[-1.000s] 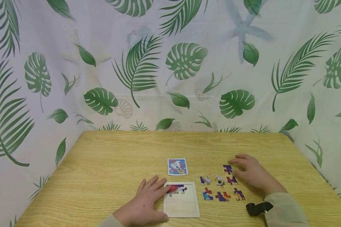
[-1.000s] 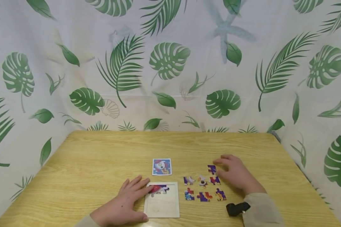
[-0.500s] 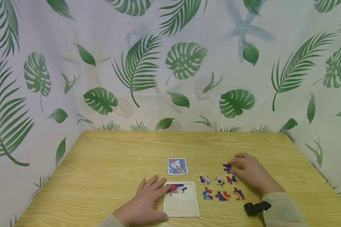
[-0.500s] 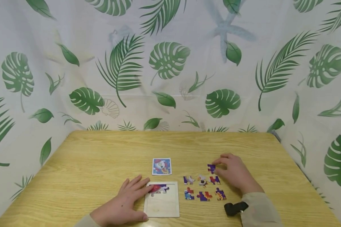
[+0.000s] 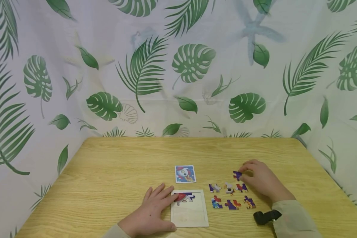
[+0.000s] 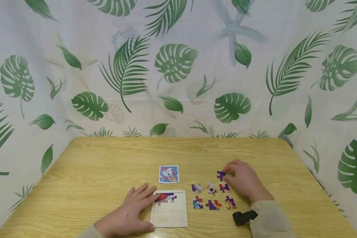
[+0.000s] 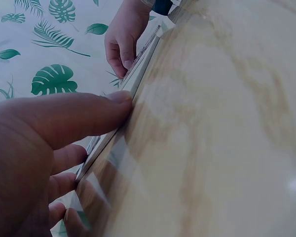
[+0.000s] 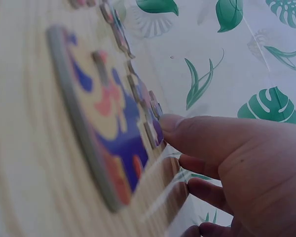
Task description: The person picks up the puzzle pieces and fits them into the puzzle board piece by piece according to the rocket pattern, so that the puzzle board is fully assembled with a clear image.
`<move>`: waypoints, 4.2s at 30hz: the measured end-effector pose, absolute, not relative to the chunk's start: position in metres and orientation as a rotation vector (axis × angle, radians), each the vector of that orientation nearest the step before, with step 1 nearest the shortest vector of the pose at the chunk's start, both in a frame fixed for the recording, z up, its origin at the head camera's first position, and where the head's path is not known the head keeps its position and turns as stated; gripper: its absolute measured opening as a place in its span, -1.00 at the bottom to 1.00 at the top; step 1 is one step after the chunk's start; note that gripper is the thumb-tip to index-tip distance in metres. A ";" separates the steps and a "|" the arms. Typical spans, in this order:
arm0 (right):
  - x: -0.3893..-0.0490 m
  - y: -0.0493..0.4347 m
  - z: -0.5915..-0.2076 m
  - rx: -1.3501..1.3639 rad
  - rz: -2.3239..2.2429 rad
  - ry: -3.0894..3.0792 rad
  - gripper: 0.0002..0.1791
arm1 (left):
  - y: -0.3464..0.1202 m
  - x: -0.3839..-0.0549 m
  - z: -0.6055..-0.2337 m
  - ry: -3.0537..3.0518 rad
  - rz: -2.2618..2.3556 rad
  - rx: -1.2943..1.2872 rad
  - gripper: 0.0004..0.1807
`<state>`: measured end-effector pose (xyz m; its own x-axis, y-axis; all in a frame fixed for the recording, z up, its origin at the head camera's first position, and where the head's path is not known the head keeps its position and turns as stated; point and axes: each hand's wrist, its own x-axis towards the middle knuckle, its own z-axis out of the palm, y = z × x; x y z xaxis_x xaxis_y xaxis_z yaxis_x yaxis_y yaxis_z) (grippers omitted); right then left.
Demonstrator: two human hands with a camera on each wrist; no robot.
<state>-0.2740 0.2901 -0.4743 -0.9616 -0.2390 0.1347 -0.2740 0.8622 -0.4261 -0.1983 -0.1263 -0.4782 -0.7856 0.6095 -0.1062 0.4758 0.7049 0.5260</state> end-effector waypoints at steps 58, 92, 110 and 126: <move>-0.246 0.172 -0.459 0.969 0.602 -2.916 -0.86 | -0.127 -0.197 -0.480 2.683 0.687 0.898 0.01; -0.240 0.159 -0.463 0.999 0.484 -2.929 -0.79 | -0.126 -0.198 -0.481 2.655 0.716 0.876 0.01; -0.241 0.166 -0.461 1.158 0.496 -2.860 -0.75 | -0.127 -0.199 -0.477 2.651 0.695 0.901 0.00; -0.239 0.159 -0.461 1.134 0.398 -2.869 -0.80 | -0.127 -0.199 -0.477 2.640 0.704 0.892 0.00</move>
